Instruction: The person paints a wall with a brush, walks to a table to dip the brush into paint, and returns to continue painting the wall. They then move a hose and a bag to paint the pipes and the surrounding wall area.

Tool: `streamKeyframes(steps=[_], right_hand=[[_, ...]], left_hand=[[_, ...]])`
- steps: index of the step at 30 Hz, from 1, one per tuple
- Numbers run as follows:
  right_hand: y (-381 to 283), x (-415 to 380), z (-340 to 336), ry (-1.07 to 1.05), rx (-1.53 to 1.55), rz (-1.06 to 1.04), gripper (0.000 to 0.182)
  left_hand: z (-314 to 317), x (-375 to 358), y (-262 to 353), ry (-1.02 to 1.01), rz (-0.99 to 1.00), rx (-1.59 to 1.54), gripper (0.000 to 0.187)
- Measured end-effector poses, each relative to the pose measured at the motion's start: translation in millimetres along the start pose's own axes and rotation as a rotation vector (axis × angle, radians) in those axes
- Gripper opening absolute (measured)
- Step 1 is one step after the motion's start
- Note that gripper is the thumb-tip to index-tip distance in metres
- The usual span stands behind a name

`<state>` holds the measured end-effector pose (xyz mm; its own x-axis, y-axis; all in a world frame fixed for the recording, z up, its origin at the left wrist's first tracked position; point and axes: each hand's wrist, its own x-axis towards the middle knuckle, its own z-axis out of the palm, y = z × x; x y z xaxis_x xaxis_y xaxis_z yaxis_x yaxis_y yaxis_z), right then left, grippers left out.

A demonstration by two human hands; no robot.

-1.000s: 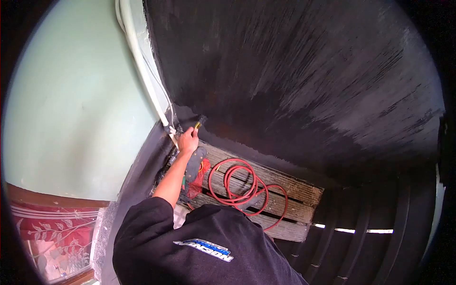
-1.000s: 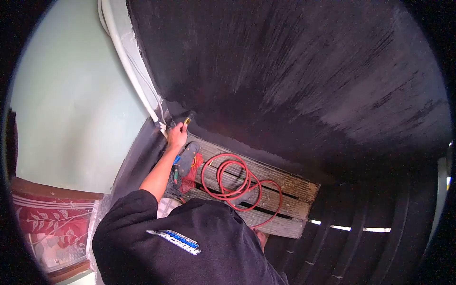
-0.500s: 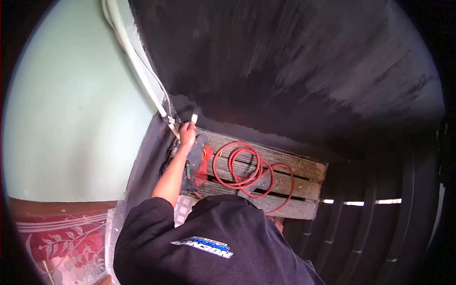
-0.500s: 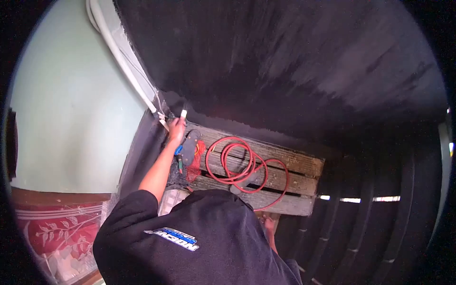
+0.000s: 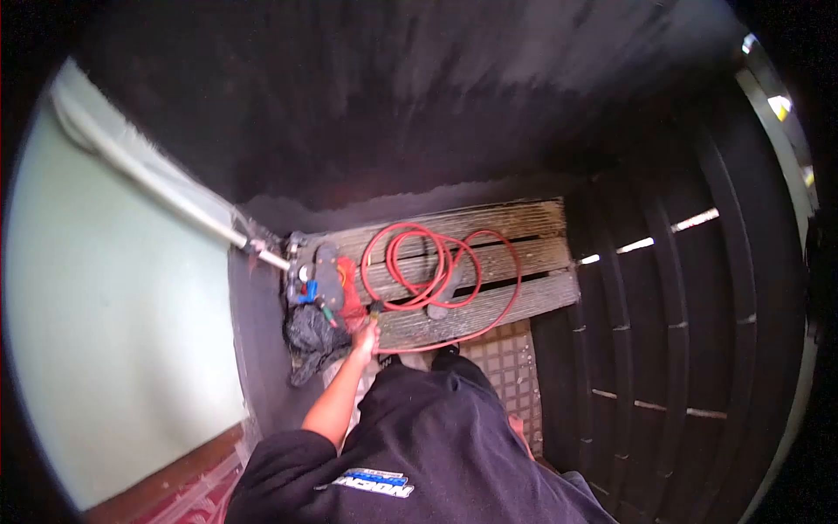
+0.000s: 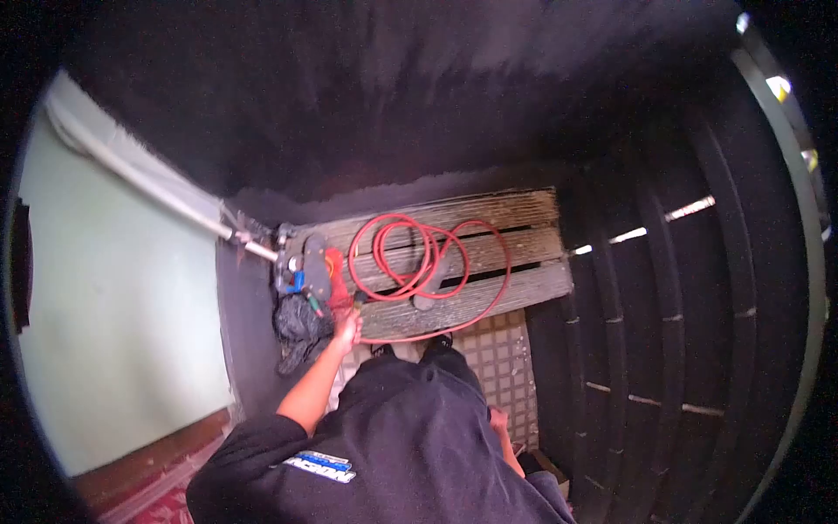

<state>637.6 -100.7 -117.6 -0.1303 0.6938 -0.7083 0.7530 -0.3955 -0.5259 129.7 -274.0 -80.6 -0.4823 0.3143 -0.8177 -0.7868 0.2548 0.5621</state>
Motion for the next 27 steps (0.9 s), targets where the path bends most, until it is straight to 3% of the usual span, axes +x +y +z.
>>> streamKeyframes(steps=[5,8,11,12,14,20,22,27], right_hand=[[-59,-108,-10,0.083,0.126,0.2,0.015],[-15,-98,-7,0.115,0.438,0.297,0.017],[7,-97,2,0.145,0.654,0.263,0.026],[13,-97,6,0.191,0.626,0.269,0.028],[29,-98,12,0.238,0.623,0.274,0.029],[108,-118,2,0.353,0.681,0.249,0.028],[146,-132,-12,0.234,0.732,0.326,0.027],[246,-178,-39,0.25,0.741,0.379,0.025]], left_hand=[[-27,3,-32,0.036,-0.059,0.296,0.029],[-51,17,-56,0.027,0.043,0.65,0.033],[-83,61,-95,0.089,0.147,0.69,0.035],[-74,46,-88,0.081,0.168,0.706,0.035],[-60,9,-81,0.155,-0.061,0.618,0.033],[-23,-30,-115,0.101,-0.006,0.774,0.03],[-10,-38,-136,0.096,-0.011,0.743,0.028],[45,-66,-178,0.067,0.078,0.871,0.03]])
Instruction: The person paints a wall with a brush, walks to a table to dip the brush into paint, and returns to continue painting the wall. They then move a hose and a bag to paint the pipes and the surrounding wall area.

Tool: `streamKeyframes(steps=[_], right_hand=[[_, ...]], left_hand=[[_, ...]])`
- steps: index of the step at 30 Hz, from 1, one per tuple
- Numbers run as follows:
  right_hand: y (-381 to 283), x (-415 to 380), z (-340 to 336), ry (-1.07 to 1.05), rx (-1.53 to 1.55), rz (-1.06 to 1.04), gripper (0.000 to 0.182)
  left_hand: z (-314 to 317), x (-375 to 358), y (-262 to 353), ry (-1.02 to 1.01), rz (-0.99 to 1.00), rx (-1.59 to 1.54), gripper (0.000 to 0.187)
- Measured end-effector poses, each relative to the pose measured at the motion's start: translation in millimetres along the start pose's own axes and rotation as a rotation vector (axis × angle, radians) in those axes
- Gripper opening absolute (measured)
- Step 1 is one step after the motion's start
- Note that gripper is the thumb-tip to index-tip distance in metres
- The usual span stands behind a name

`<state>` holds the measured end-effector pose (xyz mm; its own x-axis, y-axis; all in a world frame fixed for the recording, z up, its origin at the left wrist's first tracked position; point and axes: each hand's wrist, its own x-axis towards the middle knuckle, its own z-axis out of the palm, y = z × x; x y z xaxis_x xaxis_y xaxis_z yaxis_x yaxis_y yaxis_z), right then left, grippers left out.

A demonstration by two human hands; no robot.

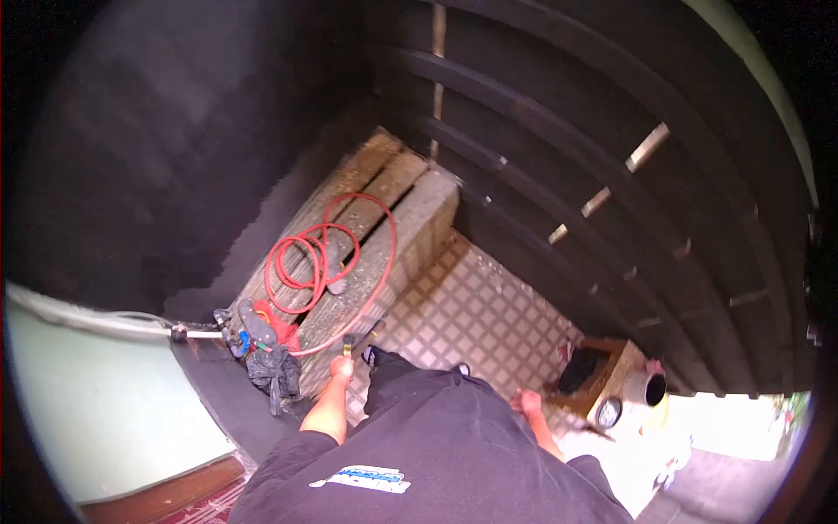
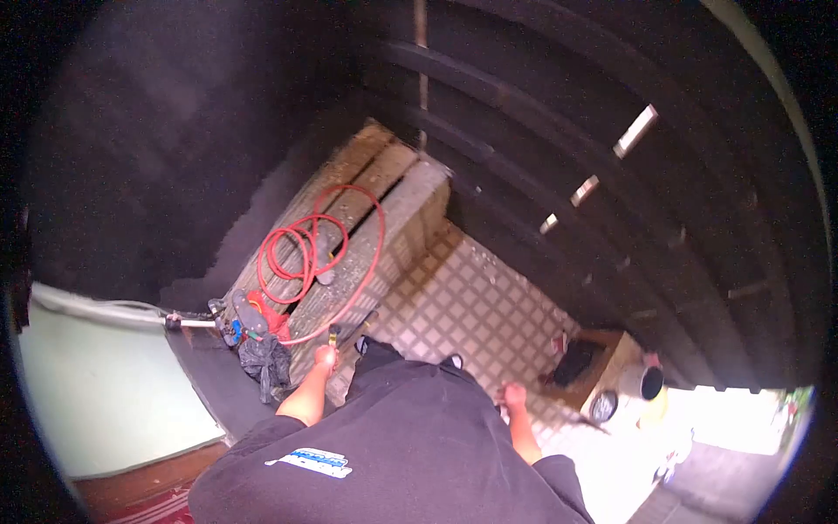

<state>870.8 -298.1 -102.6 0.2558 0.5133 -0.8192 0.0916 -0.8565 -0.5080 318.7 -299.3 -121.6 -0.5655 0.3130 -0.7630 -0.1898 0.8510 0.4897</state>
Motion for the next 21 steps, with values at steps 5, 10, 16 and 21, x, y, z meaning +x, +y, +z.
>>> streamKeyframes(steps=[5,10,16,21], right_hand=[[56,-19,-73,0.164,0.302,0.005,0.022],[110,-67,-94,0.327,0.573,0.11,0.035],[201,-111,-34,0.517,0.928,0.287,0.038],[221,-154,34,0.559,1.063,0.62,0.023]], left_hand=[[68,-4,0,-0.114,0.182,0.309,0.032],[148,-48,61,-0.281,0.214,0.596,0.035],[273,-82,120,-0.554,0.337,0.886,0.033],[395,-142,151,-0.675,0.397,1.101,0.029]])
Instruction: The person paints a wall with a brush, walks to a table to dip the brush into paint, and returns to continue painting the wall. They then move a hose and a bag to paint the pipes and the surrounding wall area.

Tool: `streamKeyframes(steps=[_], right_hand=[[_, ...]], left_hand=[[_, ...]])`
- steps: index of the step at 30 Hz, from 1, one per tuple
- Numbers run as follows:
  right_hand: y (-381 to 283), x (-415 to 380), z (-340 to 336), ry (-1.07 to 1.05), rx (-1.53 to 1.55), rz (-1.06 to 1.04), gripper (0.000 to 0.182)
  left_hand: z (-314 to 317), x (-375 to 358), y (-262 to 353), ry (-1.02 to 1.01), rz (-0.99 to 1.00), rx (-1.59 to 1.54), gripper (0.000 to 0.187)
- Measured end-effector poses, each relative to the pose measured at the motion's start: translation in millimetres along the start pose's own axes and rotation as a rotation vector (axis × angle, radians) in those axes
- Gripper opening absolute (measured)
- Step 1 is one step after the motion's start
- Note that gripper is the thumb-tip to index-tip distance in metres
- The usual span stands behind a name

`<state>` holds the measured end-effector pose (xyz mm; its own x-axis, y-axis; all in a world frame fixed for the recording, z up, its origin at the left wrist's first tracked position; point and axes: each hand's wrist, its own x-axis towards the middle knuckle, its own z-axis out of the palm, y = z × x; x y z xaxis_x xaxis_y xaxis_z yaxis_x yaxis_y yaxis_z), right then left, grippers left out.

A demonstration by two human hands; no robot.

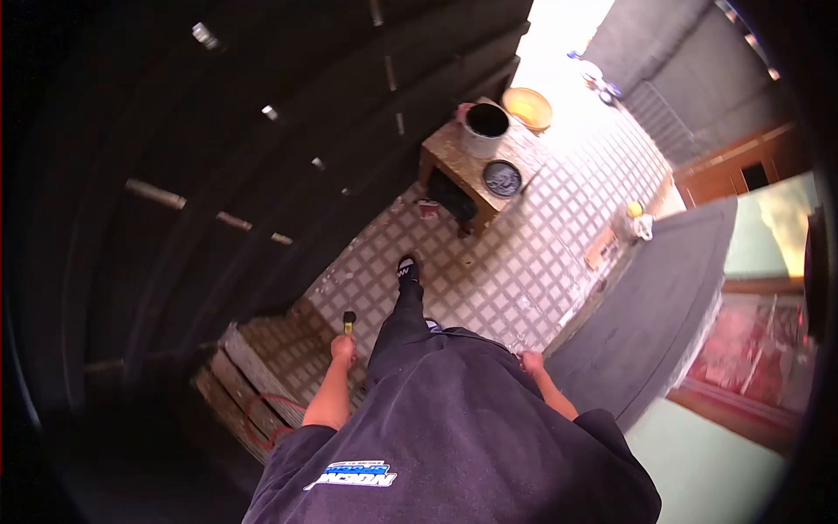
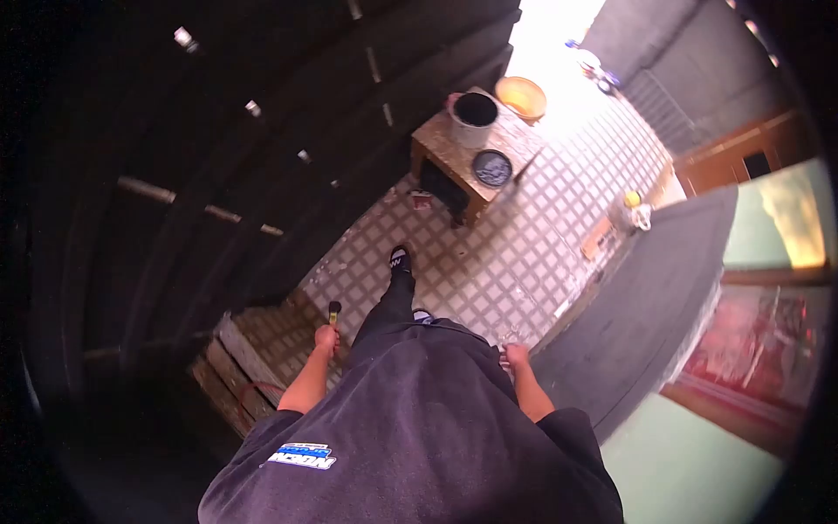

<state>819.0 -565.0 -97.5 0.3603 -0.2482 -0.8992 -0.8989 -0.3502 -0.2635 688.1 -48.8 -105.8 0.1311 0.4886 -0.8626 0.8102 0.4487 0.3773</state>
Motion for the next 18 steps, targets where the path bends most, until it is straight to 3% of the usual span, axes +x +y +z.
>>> streamKeyframes(steps=[1,4,6,7,12,15,18], right_hand=[[16,-4,0,0.016,0.031,0.016,0.023],[58,33,1,0.014,-0.263,-0.267,0.028],[58,32,11,0.016,-0.473,-0.444,0.032],[55,34,15,0.032,-0.46,-0.434,0.032],[-84,-2,53,0.13,0.367,-0.072,0.023],[-147,-2,54,0.112,0.44,-0.251,0.028],[-209,-13,56,0.14,0.481,-0.384,0.032]], left_hand=[[9,7,22,-0.019,0.008,0.032,0.029],[46,33,99,-0.108,0.085,0.075,0.026],[68,47,142,-0.19,0.149,0.095,0.026],[81,52,161,-0.26,0.198,0.086,0.025],[142,64,254,-0.342,0.301,0.285,0.021],[178,69,287,-0.408,0.368,0.385,0.019],[214,32,323,-0.505,0.315,0.43,0.019]])
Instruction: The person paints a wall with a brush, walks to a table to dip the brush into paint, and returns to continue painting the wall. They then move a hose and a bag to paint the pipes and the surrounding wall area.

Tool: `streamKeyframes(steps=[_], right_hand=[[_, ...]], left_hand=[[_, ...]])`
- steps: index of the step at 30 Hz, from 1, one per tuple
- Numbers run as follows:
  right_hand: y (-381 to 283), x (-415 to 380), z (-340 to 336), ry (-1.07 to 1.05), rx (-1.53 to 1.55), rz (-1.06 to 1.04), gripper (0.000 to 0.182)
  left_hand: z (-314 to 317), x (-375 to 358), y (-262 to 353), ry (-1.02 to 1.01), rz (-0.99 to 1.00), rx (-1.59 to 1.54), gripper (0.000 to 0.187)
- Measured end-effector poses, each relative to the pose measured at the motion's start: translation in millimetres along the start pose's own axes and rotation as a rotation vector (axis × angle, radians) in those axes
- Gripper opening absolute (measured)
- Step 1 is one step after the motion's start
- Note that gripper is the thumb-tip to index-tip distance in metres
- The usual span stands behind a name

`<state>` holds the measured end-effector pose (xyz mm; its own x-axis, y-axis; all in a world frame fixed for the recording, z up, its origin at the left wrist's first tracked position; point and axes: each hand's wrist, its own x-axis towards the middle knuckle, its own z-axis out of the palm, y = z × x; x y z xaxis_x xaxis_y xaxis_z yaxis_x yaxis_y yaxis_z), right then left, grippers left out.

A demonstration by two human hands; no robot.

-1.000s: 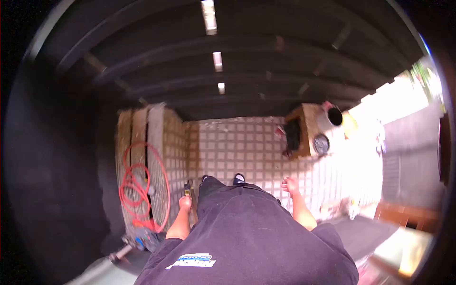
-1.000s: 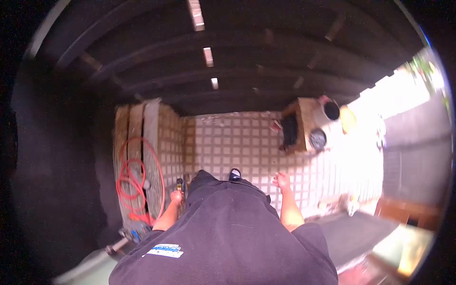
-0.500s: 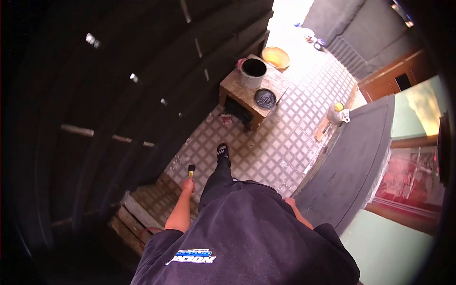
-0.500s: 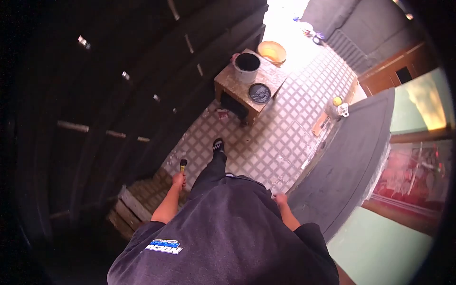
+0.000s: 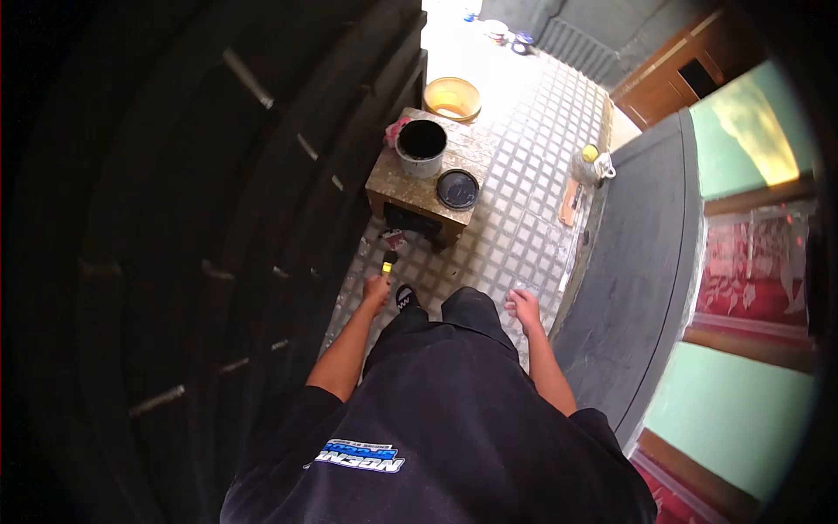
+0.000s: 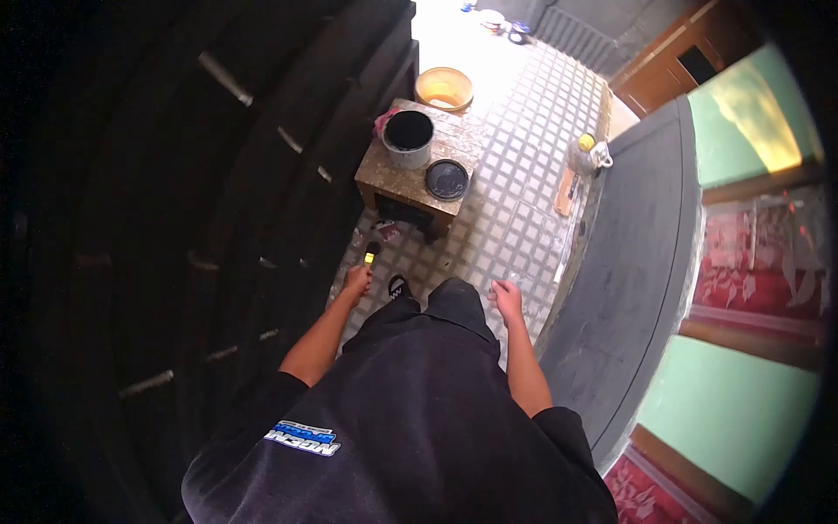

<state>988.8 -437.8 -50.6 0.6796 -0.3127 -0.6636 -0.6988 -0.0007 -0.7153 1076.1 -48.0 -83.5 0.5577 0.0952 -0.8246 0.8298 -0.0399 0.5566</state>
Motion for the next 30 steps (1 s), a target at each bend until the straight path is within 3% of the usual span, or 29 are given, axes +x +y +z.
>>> streamKeyframes(steps=[4,9,15,17,20,22,23,25,27,29,30], right_hand=[[-50,23,32,-0.011,0.002,-0.034,0.032],[-117,49,69,-0.171,0.001,-0.085,0.033],[-180,100,87,-0.295,0.119,-0.062,0.036],[-191,121,85,-0.473,0.27,0.007,0.032],[-202,150,74,-0.49,0.321,0.018,0.026],[-208,175,64,-0.455,0.274,0.011,0.026],[-210,188,62,-0.47,0.263,0.022,0.026],[-212,212,64,-0.248,0.252,-0.111,0.027],[-234,220,48,-0.306,0.203,-0.013,0.029],[-251,236,39,-0.348,-0.055,0.126,0.032],[-235,259,39,-0.354,-0.173,0.02,0.032]], left_hand=[[48,15,58,-0.168,0.038,0.013,0.018],[111,15,125,-0.376,0.075,-0.214,0.019],[185,16,170,-0.441,0.18,-0.194,0.022],[205,16,182,-0.461,0.16,-0.17,0.022],[227,19,199,-0.459,0.167,-0.132,0.024],[239,28,209,-0.515,0.065,-0.145,0.024],[243,32,213,-0.501,0.058,-0.16,0.024],[244,37,214,-0.429,-0.001,-0.03,0.025],[237,48,198,-0.343,0.019,0.004,0.026],[220,56,178,-0.181,-0.028,0.072,0.025],[210,64,160,-0.11,-0.047,0.053,0.023]])
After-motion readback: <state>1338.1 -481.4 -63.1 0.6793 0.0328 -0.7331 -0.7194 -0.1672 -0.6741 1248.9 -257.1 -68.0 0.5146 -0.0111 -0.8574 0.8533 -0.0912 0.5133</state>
